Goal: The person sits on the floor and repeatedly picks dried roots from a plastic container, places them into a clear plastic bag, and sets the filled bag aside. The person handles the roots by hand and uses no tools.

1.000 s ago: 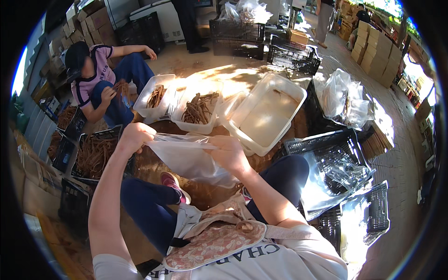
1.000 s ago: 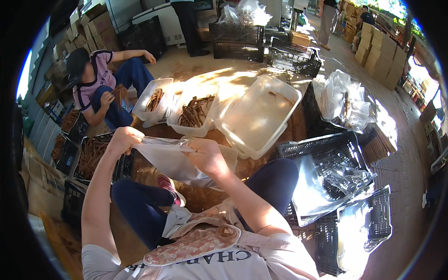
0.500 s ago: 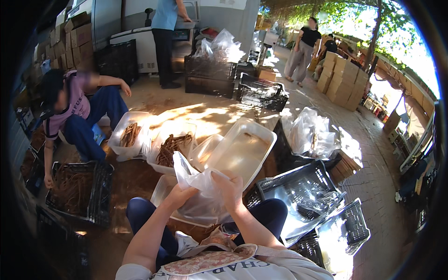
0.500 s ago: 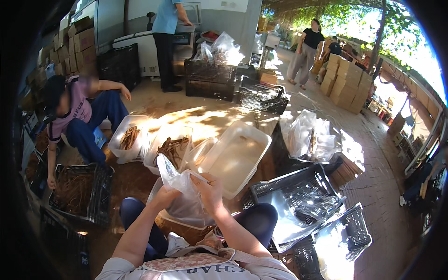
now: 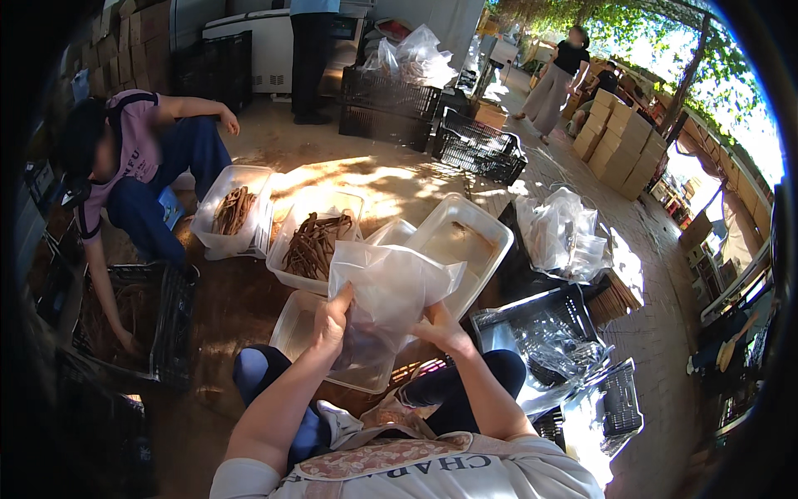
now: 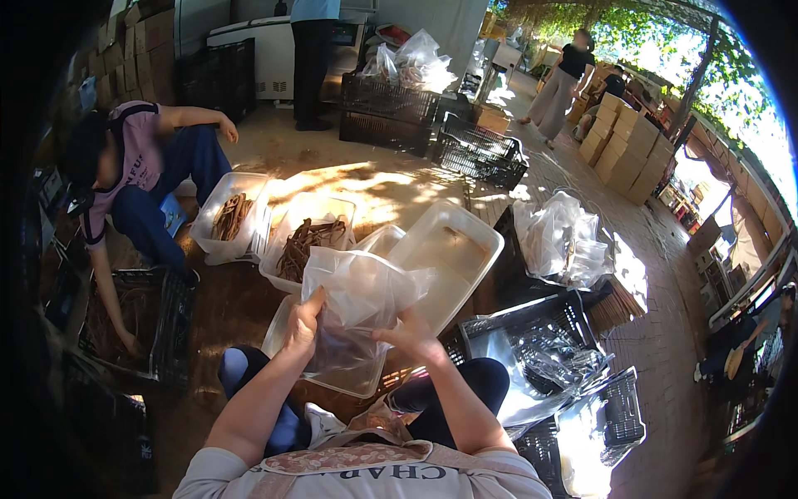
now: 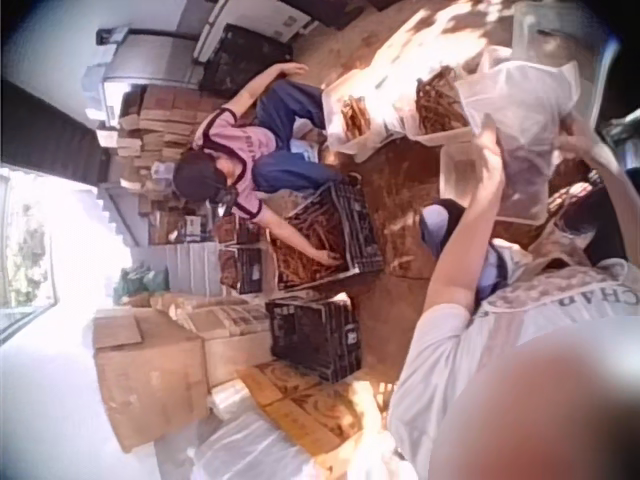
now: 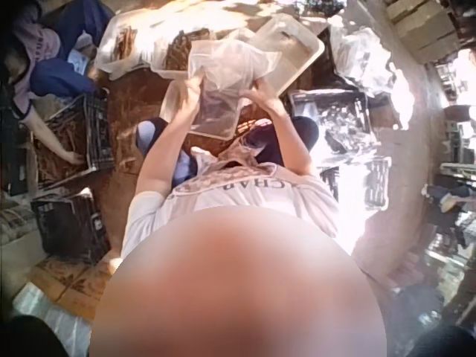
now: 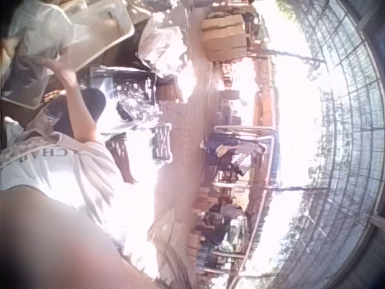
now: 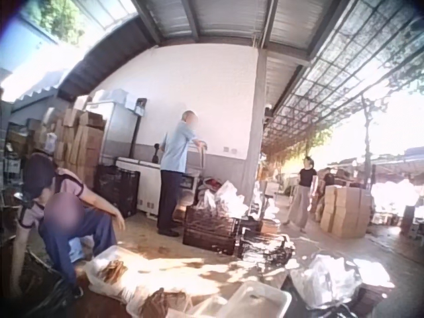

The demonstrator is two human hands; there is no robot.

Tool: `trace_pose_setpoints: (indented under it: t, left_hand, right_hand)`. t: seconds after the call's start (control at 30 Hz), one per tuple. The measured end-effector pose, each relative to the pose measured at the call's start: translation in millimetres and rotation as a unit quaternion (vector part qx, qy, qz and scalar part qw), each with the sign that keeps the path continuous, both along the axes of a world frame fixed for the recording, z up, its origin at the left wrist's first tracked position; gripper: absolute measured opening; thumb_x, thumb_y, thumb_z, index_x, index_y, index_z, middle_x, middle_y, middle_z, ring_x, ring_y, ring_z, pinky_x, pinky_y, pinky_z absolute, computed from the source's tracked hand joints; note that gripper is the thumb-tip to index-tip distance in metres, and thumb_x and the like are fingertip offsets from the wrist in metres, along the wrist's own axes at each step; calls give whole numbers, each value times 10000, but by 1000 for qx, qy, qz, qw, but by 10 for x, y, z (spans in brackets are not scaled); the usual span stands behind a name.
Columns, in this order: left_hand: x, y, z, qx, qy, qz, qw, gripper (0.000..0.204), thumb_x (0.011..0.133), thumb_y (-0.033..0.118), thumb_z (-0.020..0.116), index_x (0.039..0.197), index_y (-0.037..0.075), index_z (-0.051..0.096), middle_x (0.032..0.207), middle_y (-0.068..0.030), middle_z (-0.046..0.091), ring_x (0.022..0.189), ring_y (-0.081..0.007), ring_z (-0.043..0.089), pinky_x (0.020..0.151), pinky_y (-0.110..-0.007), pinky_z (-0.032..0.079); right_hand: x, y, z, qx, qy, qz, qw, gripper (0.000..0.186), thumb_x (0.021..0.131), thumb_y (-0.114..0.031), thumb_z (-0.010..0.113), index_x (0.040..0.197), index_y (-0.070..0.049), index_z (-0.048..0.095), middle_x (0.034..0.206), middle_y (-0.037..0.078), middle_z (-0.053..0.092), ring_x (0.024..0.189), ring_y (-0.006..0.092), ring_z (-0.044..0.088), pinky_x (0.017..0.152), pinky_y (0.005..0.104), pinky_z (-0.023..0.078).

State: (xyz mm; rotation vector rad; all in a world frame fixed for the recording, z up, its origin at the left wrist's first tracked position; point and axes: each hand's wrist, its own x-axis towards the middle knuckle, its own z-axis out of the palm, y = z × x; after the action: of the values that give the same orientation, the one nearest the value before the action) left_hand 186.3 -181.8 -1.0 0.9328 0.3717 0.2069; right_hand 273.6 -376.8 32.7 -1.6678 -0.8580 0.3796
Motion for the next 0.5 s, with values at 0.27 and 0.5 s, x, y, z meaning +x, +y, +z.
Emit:
trace_pose_setpoints:
  t: [0.27,0.5]
  left_hand:
    - [-131,-39,22,9,56,95,994,419,890,328,520,1013,-63,602,943,-96,619,858,-165,570,775,-282,422]
    - [-70,-88,-104,5,107,129,986,339,892,330,530,823,15,634,691,-39,594,595,-125,543,549,-260,416]
  right_hand:
    - [-184,504,-107,140,142,40,979,605,685,-211,787,1159,36,505,994,98,596,935,155,554,825,285,440]
    - [-275,425,-303,-117,211,-83,967,308,796,-299,681,894,-12,624,712,-25,550,610,39,465,539,198,344]
